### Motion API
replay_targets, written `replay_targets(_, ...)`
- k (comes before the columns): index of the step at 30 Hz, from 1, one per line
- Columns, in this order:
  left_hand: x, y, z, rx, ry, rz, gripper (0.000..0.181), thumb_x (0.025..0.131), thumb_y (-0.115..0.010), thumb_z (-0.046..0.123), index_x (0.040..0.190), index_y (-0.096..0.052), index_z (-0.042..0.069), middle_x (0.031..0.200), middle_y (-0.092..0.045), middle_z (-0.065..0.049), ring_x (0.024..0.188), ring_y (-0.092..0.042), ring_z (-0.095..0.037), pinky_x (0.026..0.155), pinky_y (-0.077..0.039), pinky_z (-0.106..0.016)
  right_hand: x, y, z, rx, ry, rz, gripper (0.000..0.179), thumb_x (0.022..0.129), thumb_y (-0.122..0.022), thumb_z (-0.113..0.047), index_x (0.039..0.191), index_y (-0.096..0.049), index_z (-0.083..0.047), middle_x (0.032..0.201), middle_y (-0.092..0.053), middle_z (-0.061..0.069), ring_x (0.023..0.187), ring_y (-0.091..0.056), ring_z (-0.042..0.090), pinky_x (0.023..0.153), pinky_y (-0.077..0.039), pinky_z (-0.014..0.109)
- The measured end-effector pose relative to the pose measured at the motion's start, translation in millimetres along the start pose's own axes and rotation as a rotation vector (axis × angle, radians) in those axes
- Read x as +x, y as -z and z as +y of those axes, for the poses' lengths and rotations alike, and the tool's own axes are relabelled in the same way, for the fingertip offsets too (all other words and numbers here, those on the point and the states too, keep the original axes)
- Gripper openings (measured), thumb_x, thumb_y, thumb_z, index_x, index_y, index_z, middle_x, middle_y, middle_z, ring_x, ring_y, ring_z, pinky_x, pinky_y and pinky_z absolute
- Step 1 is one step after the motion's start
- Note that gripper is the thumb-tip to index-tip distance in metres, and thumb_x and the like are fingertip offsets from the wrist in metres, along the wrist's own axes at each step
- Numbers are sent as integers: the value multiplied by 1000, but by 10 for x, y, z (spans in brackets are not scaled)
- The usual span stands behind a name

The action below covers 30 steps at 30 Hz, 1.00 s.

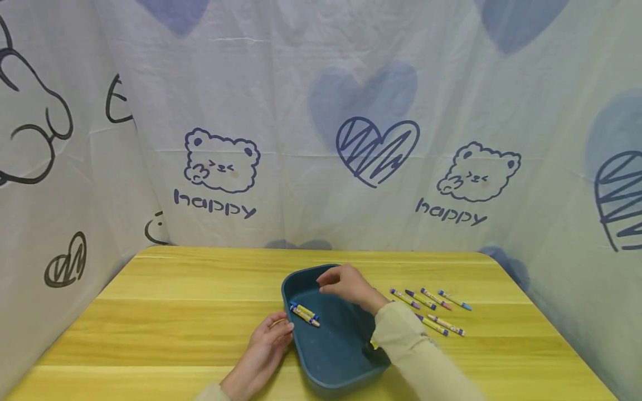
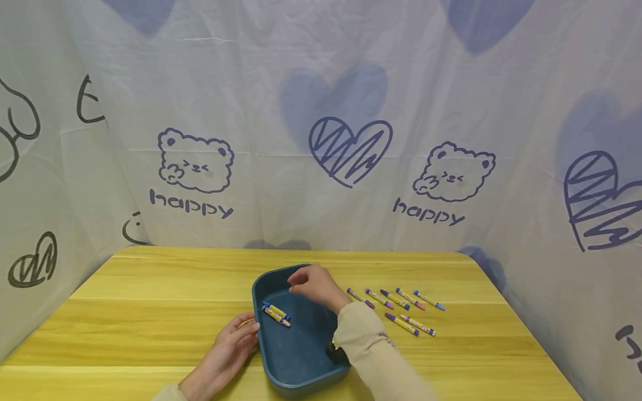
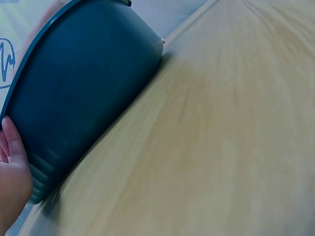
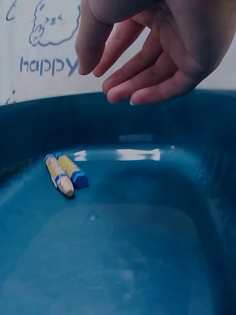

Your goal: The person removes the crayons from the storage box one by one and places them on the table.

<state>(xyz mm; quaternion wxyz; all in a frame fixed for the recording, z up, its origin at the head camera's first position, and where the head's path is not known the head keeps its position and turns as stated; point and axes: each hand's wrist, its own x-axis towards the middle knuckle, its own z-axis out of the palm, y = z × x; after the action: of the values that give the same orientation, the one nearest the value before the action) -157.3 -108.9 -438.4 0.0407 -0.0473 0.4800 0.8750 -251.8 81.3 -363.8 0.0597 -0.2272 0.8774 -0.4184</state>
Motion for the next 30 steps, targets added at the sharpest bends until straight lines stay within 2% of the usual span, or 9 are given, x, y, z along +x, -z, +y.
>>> replay_targets(8,7,7,-13,7,-1,0,19,90,-57,-1,106,-49,4,92,-53,0,79,-55,-9,78,-48,-22,110,-179,81,31,-50,-12,21,87,-69,-7,105,-70,3,98,-70,8,87,-64,20,74,-54,32)
replay_targets(13,8,9,-30,6,-11,3,19,90,-57,-2,106,-50,5,91,-53,1,78,-56,-9,78,-48,-22,167,-286,112,96,-95,-32,21,84,-71,-3,103,-70,5,95,-70,9,80,-64,15,70,-55,29)
replay_targets(18,8,2,-36,6,-2,0,18,90,-56,-2,105,-50,5,91,-53,1,79,-56,-9,78,-47,-22,199,-365,167,98,-126,-57,24,80,-75,-1,103,-70,5,90,-70,7,74,-62,11,67,-54,27)
replay_targets(30,20,2,-43,-16,-9,3,17,91,-53,-4,105,-50,5,90,-53,1,78,-55,-9,77,-47,-22,214,-449,258,44,-77,-116,24,76,-79,-3,99,-71,3,83,-68,4,75,-61,10,68,-51,25)
